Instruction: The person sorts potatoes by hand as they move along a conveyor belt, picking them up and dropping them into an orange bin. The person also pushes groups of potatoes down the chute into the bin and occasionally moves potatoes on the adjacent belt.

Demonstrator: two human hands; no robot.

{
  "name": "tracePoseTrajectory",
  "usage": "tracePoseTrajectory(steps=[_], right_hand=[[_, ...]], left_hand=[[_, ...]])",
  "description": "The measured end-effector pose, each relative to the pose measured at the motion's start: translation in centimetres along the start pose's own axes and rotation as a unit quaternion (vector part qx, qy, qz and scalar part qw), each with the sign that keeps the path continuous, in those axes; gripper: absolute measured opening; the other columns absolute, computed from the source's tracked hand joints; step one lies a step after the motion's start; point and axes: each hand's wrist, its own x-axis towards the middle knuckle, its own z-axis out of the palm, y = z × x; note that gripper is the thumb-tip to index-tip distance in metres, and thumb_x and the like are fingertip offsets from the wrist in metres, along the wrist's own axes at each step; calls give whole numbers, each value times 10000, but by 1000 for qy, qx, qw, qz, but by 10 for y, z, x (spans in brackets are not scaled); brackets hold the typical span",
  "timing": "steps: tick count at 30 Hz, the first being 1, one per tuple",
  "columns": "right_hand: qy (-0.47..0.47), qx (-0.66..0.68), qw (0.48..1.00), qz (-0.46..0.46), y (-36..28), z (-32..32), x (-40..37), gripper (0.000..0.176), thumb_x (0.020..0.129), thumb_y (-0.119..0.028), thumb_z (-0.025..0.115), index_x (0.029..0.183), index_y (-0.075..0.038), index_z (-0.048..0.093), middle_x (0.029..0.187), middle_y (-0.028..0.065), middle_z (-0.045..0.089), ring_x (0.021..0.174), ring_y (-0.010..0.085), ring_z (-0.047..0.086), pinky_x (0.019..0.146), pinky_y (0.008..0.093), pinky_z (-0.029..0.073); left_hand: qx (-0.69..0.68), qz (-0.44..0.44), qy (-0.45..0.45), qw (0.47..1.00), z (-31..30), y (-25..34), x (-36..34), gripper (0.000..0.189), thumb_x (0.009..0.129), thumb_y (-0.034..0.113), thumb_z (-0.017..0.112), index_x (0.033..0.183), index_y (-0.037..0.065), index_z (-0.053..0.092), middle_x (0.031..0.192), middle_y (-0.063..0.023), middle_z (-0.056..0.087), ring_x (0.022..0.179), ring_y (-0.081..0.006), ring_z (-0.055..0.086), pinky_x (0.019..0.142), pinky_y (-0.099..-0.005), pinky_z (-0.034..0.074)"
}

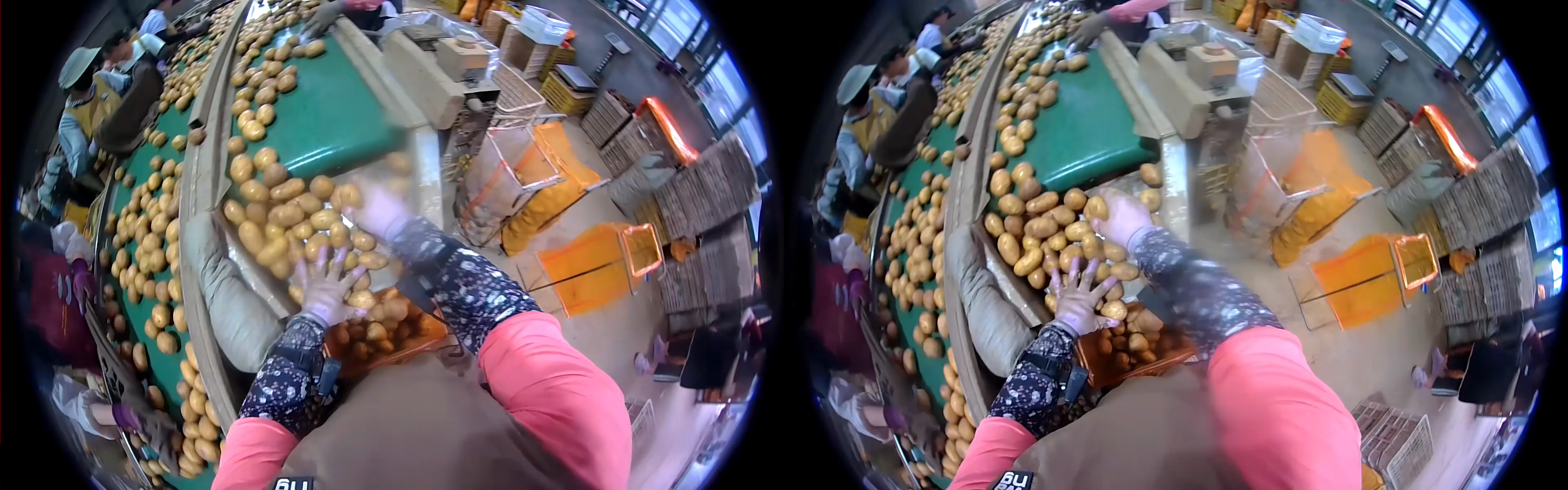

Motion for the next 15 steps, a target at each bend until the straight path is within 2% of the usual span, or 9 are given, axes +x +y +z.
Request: tracePoseTrajectory(steps=[2, 4, 6, 7, 8, 10, 12, 14, 15], right_hand=[[148, 90, 983, -60, 2, -45, -5, 527, 839, -205, 673, 1319, -43, 530, 1202, 202, 605, 1086, 338, 607, 921, 416, 503], [234, 205, 943, -117, 20, -88, 2, 545, 849, -140, 648, 1364, -58, 491, 1254, 199, 574, 1119, 340, 582, 966, 420, 476], [382, 87, 892, -226, 49, -154, 14, 567, 788, -16, 641, 1341, -64, 522, 1217, 175, 582, 1102, 359, 578, 976, 447, 469], [463, -86, 848, -242, 52, -199, 5, 634, 801, 26, 669, 1386, -74, 448, 1174, 117, 552, 1097, 239, 556, 934, 350, 473], [524, -235, 762, -301, 71, -249, 2, 665, 804, -57, 695, 1415, -102, 436, 1286, 147, 534, 1191, 306, 531, 1002, 396, 441], [556, -364, 743, -79, 94, -301, -13, 689, 819, -200, 691, 1447, -142, 412, 1403, 189, 477, 1288, 364, 474, 1044, 443, 407], [509, -523, 683, 40, 126, -316, -16, 497, 835, -220, 649, 1299, -73, 544, 1225, 160, 582, 1112, 338, 568, 958, 450, 460], [383, -368, 822, 207, 189, -310, -22, 494, 858, -276, 628, 1314, -114, 534, 1153, 170, 631, 1011, 349, 637, 822, 477, 526], [316, -298, 850, 299, 219, -306, -24, 492, 869, -304, 618, 1322, -134, 529, 1117, 175, 656, 960, 355, 671, 754, 491, 559]], left_hand=[[-1, -6, -29, 1000, -11, 7, 6, 939, 626, 642, 773, 1456, 373, 427, 1615, -73, 221, 1497, -371, 94, 1117, -720, -5], [-7, -6, -21, 1000, -10, 3, 5, 932, 625, 628, 777, 1452, 372, 433, 1616, -74, 214, 1498, -364, 90, 1120, -716, -13], [-15, -10, -16, 1000, -9, 2, 6, 921, 625, 624, 774, 1447, 375, 442, 1616, -70, 215, 1499, -355, 90, 1124, -706, -39], [-14, -3, 4, 1000, 0, 0, 7, 945, 601, 664, 784, 1432, 332, 482, 1607, -96, 226, 1501, -365, 70, 1138, -659, -67], [-13, -1, 1, 1000, 1, 2, 6, 948, 605, 667, 780, 1437, 332, 475, 1608, -97, 221, 1501, -366, 67, 1138, -661, -63], [0, -5, -19, 1000, -5, 5, 10, 960, 609, 671, 775, 1448, 331, 456, 1611, -99, 207, 1501, -369, 56, 1137, -668, -52], [-19, 4, 6, 1000, -6, 5, 20, 945, 595, 650, 796, 1427, 326, 487, 1596, -117, 244, 1497, -381, 83, 1130, -682, -10], [-33, 30, 34, 998, 1, 10, 35, 931, 585, 624, 817, 1412, 324, 510, 1586, -131, 270, 1491, -392, 109, 1122, -691, 25], [-37, 21, 29, 999, 10, 4, 36, 941, 580, 624, 819, 1416, 326, 504, 1597, -128, 245, 1495, -386, 94, 1125, -689, 9]])
